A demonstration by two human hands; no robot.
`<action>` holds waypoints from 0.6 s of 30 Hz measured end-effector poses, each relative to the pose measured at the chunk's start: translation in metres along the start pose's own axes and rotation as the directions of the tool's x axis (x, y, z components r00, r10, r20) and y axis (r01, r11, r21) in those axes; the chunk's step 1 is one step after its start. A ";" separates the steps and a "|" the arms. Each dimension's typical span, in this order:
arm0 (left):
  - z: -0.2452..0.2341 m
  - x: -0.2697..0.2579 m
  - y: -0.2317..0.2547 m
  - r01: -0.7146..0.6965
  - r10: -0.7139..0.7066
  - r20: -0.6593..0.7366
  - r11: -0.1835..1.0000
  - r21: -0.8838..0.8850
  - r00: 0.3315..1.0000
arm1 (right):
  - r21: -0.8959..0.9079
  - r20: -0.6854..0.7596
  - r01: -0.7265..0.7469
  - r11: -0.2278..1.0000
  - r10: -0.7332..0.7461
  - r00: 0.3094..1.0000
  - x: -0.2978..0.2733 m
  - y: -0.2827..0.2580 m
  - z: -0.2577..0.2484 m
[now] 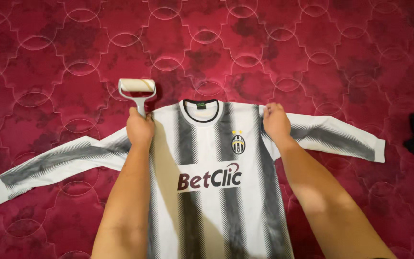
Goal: The person uses a lint roller to remove lint from a striped long-sleeve jersey laid flat on a bed. They roll the tool over the torso and sleeves, then place the jersey on a hanger.
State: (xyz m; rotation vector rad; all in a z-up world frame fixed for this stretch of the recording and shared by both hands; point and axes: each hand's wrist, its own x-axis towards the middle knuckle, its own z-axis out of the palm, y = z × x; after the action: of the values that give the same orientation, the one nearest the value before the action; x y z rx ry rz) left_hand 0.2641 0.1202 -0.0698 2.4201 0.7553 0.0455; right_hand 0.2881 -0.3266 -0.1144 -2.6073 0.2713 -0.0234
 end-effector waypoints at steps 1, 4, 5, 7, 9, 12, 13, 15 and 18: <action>0.003 0.005 0.001 -0.005 0.005 -0.019 1.000 -0.013 1.000 | 0.000 -0.024 0.016 1.000 -0.016 1.000 0.002 0.000 -0.001; 0.008 0.019 0.009 -0.009 0.006 -0.077 0.999 -0.032 0.997 | 0.000 -0.078 0.042 0.999 -0.042 0.996 0.012 -0.007 -0.008; 0.007 0.021 0.010 -0.006 0.003 -0.093 1.000 -0.031 0.996 | 0.002 -0.078 0.029 1.000 -0.029 0.997 0.012 -0.011 -0.011; 0.004 0.021 0.015 -0.004 -0.002 -0.122 0.999 -0.044 0.993 | 0.021 -0.083 0.015 1.000 -0.013 0.996 0.010 -0.019 -0.018; -0.001 0.009 0.017 -0.079 0.070 -0.133 0.995 -0.060 0.989 | 0.051 -0.090 0.007 0.999 -0.003 0.996 0.003 -0.026 -0.026; -0.019 -0.037 0.009 -0.231 0.218 -0.115 0.966 -0.113 0.969 | 0.154 -0.142 0.141 0.978 -0.119 0.983 -0.030 -0.021 -0.048; -0.025 -0.059 0.004 -0.233 0.220 -0.100 0.961 -0.148 0.970 | 0.110 -0.176 0.220 0.969 -0.199 0.964 -0.044 -0.017 -0.055; -0.038 -0.114 -0.011 -0.210 0.205 -0.049 0.951 -0.225 0.978 | 0.019 -0.232 0.369 0.929 -0.355 0.906 -0.090 -0.006 -0.067; -0.054 -0.210 -0.043 -0.268 0.264 -0.059 0.902 -0.339 0.963 | 0.002 -0.101 0.430 0.903 -0.427 0.898 -0.185 0.007 -0.075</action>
State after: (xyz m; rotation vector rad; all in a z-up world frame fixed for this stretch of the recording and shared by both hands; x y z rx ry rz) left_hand 0.0553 0.0667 -0.0204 2.1670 0.3756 0.2785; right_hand 0.1002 -0.3326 -0.0460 -2.5926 -0.2750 -0.3082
